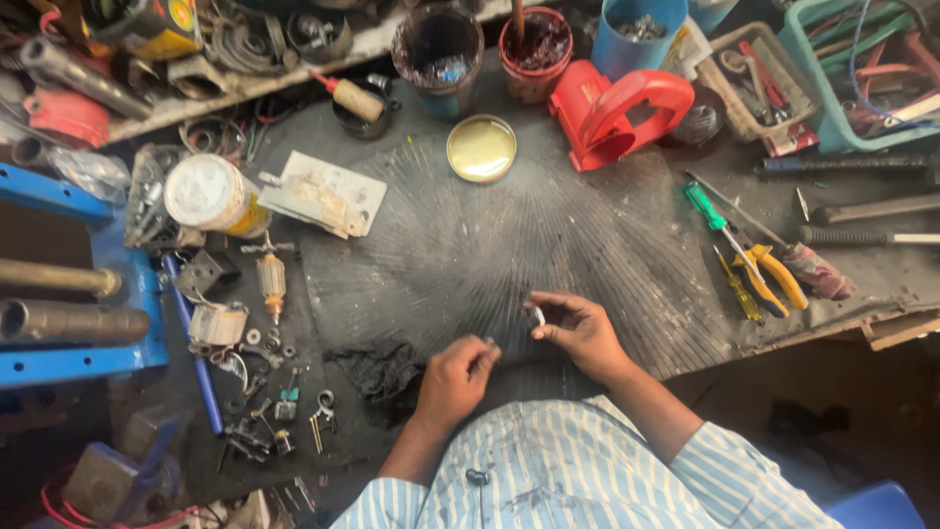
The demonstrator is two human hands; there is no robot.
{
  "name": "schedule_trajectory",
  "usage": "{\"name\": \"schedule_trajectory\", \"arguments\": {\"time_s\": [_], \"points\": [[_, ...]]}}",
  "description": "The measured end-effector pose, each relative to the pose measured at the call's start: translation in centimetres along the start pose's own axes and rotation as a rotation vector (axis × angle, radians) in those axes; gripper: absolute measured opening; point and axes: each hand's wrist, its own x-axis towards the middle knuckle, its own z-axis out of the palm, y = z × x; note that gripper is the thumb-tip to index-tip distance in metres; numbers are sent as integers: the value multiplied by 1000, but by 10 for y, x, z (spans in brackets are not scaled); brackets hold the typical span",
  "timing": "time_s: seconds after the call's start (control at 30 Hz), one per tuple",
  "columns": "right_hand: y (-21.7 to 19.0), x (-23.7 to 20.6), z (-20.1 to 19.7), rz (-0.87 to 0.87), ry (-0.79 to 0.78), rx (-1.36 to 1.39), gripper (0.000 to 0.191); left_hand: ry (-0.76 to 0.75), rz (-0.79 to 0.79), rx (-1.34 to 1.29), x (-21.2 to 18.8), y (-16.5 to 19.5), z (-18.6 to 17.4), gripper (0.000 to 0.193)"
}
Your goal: The person wipes red plastic housing parts of a disassembled power tool with a black rag, turning the parts over to clean different sides, then handles small metal components on the workbench, at one point using a small brush on a part.
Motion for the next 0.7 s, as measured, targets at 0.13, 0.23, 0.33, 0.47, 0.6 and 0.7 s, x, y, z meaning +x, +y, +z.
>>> {"name": "schedule_trajectory", "arguments": {"time_s": [0.13,0.23,0.33,0.47,0.6,0.7], "points": [[1,1,0,60,15,35,51,21,-2,8,1,3,-2,16],[3,2,-1,107,36,-35,48,18,33,-24,2,5,-4,14],[3,2,0,83,20,-51,45,2,-13,-10,2,8,-5,16],[2,3,1,7,16,-54,45,38,-4,29,2,10,-3,17],[4,3,6,4,32,122,48,95,8,53,1,8,1,18],[6,3,7,-25,65,130,47,128,1,73,-1,4,3,18]]}}
